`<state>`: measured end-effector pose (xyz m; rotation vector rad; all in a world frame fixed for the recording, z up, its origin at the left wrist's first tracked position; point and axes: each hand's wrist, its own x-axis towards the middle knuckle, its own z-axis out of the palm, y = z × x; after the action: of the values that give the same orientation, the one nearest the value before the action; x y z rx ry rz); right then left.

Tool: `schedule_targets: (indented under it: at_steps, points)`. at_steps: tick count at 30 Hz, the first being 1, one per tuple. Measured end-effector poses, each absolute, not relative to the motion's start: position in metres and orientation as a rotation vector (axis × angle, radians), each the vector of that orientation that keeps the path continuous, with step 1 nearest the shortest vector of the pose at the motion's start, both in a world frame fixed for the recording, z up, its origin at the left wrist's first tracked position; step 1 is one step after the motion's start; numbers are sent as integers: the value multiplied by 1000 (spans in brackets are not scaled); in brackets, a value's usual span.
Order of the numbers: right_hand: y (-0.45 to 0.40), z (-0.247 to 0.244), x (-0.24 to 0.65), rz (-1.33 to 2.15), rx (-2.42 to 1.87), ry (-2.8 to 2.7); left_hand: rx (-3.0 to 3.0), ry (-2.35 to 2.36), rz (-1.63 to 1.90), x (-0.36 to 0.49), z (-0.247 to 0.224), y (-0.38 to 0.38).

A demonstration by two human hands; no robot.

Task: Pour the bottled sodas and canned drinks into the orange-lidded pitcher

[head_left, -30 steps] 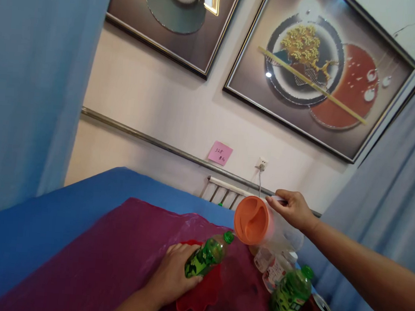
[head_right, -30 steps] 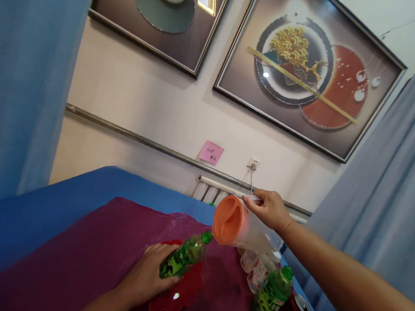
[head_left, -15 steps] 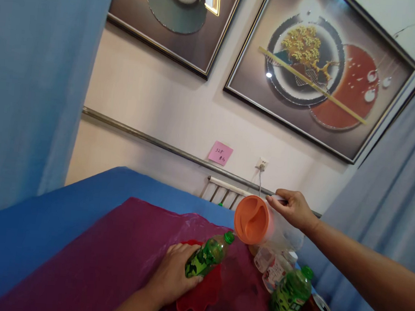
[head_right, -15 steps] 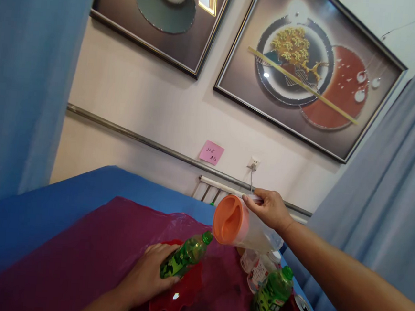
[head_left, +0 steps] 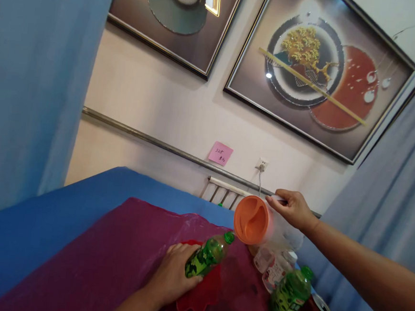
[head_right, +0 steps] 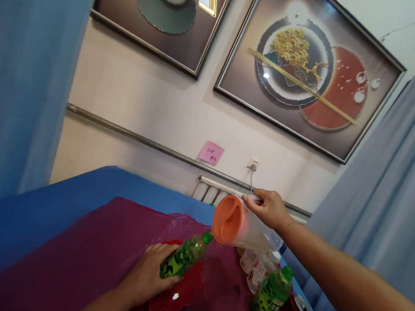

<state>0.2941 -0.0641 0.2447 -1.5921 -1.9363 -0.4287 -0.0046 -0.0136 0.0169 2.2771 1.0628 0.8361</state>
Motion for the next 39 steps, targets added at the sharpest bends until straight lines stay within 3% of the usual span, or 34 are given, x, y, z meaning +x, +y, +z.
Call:
schedule_targets:
  at_steps: [39]
  points:
    - [-66,245,294,-393,-1580,-1946,2276,1035,814,-6,21,-15]
